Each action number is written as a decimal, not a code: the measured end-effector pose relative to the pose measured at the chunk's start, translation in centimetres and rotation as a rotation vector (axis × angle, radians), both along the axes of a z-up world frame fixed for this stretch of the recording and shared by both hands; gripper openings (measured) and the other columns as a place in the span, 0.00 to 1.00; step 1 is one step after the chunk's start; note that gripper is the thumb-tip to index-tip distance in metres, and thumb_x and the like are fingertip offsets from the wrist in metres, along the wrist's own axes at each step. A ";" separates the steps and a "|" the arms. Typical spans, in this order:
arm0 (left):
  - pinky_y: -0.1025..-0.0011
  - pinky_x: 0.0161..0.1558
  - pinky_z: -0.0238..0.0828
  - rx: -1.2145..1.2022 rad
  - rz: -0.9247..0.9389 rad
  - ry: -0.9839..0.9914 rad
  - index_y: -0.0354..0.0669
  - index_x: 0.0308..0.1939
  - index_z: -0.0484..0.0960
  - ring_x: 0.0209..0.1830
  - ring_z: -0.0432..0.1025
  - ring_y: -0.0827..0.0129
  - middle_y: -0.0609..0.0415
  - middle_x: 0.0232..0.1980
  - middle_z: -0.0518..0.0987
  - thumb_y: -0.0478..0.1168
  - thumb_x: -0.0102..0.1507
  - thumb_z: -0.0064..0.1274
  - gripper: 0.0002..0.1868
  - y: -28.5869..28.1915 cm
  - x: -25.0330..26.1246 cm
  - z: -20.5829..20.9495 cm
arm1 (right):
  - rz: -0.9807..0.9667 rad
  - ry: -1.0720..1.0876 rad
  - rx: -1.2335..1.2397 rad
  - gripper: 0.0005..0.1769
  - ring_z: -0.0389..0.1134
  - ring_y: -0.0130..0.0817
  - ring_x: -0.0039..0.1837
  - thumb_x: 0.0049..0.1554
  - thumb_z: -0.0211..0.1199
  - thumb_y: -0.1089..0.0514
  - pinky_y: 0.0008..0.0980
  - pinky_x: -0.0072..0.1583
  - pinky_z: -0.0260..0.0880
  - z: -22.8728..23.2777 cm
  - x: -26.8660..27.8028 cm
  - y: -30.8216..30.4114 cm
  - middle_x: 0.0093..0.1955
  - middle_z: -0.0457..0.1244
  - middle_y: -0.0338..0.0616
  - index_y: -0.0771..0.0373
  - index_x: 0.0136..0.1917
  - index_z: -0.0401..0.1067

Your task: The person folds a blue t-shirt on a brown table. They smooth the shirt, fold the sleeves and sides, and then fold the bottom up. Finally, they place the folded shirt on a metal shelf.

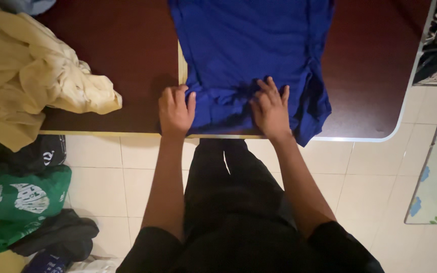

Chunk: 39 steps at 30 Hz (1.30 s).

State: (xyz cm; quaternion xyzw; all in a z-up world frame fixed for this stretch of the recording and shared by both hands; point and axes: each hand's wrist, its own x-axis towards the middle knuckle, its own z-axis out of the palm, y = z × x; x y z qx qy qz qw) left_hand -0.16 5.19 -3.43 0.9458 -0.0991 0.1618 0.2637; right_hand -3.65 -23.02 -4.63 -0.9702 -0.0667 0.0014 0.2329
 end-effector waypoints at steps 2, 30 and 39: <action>0.54 0.41 0.71 -0.061 -0.025 0.025 0.37 0.49 0.77 0.40 0.72 0.46 0.41 0.43 0.73 0.41 0.68 0.59 0.12 0.5 -0.1 0.7 | -0.073 -0.047 0.063 0.14 0.60 0.52 0.80 0.64 0.64 0.61 0.66 0.79 0.48 -0.9 0.0 -0.8 0.70 0.64 0.51 0.65 0.61 0.69; 0.52 0.55 0.65 0.058 0.101 0.088 0.45 0.56 0.81 0.54 0.72 0.53 0.48 0.50 0.78 0.44 0.68 0.59 0.15 -2.7 5.7 0.1 | 0.010 -0.048 0.081 0.19 0.58 0.55 0.76 0.66 0.62 0.48 0.56 0.76 0.57 2.2 7.6 0.2 0.74 0.59 0.49 0.57 0.67 0.74; 0.53 0.50 0.68 -0.003 0.132 0.103 0.44 0.45 0.76 0.45 0.73 0.50 0.48 0.47 0.78 0.39 0.73 0.50 0.04 -0.8 8.0 -2.9 | -0.020 0.271 -0.256 0.37 0.24 0.67 0.85 0.71 0.44 0.31 0.89 0.72 0.27 -0.1 12.9 -1.1 0.89 0.30 0.49 0.44 0.87 0.49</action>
